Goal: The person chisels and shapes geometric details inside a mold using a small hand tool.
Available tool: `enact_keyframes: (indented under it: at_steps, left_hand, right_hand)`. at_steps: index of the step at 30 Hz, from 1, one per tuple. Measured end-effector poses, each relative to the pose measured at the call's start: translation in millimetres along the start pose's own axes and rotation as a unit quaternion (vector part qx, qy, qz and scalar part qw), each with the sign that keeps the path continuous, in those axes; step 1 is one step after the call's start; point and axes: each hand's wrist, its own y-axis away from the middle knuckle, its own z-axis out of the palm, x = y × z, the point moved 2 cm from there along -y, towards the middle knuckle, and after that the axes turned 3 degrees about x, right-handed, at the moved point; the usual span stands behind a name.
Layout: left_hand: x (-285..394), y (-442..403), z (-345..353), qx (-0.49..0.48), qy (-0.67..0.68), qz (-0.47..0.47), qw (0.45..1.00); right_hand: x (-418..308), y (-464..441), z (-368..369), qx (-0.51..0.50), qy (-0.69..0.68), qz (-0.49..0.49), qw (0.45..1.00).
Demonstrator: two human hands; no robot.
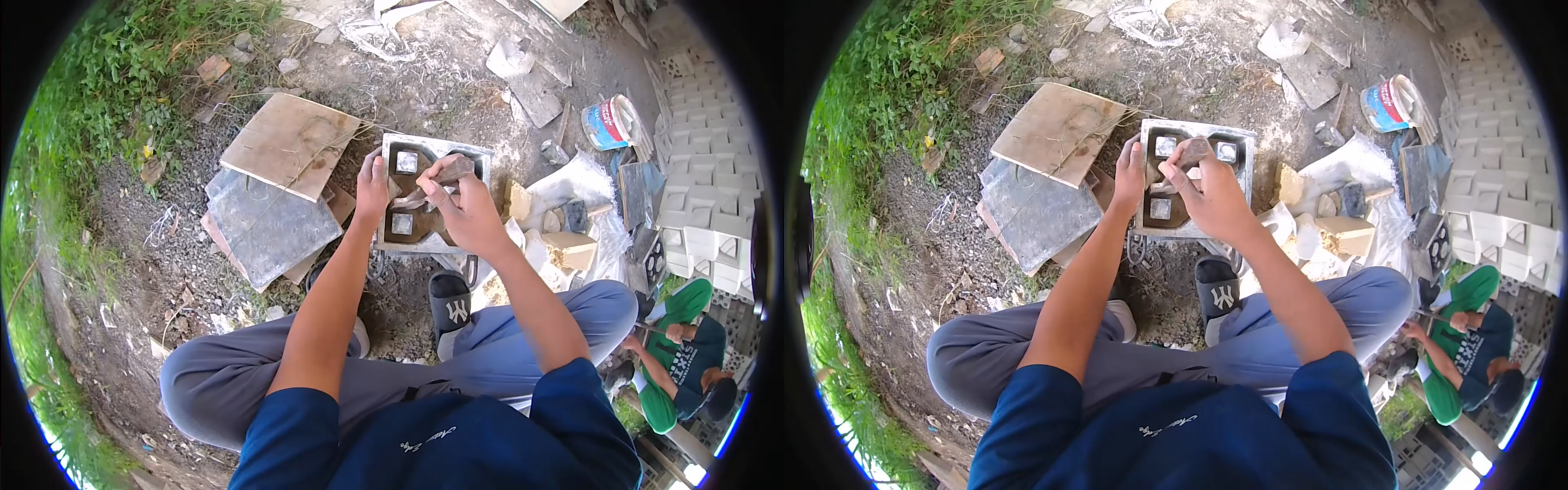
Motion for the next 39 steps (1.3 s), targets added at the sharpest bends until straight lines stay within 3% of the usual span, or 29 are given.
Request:
enact_keyframes:
  at_steps: [2,4,6,8,12,14,16,18,20,24,27,39]
  left_hand:
    - [0,2,0,-0.001,0.047,-0.036,0.998]
    - [7,2,-4,0.007,0.012,-0.067,0.998]
    - [10,4,-8,0.002,0.03,-0.097,0.995]
    - [10,2,-11,-0.034,0.067,-0.125,0.989]
    - [4,-3,-15,-0.056,0.099,-0.149,0.982]
    - [3,0,-10,-0.036,0.089,-0.147,0.984]
    - [5,-1,-10,-0.016,0.071,-0.155,0.985]
    - [4,-2,-10,-0.023,0.08,-0.137,0.987]
    - [0,-4,-12,-0.028,0.106,-0.131,0.985]
    - [0,-10,-8,-0.032,0.103,-0.157,0.982]
    - [5,-7,-3,-0.021,0.173,-0.117,0.978]
    - [1,-15,-2,-0.021,0.149,-0.116,0.982]
  right_hand:
    - [6,6,0,0.014,0.012,0.044,0.999]
    - [0,13,3,0.05,-0.083,0.069,0.993]
    - [-8,26,1,-0.003,-0.089,0.089,0.992]
    - [-15,33,2,-0.03,-0.096,0.012,0.995]
    - [6,36,6,-0.063,-0.127,-0.039,0.989]
    - [17,34,12,-0.072,-0.131,-0.021,0.988]
    - [-6,34,12,-0.101,-0.023,-0.098,0.99]
    - [-14,38,18,-0.105,-0.032,-0.103,0.989]
    - [-16,39,20,-0.075,-0.09,-0.171,0.978]
    - [-3,30,17,-0.095,-0.168,-0.059,0.979]
    - [-6,33,18,-0.104,-0.192,-0.077,0.973]
    - [-22,28,9,-0.152,-0.207,-0.038,0.966]
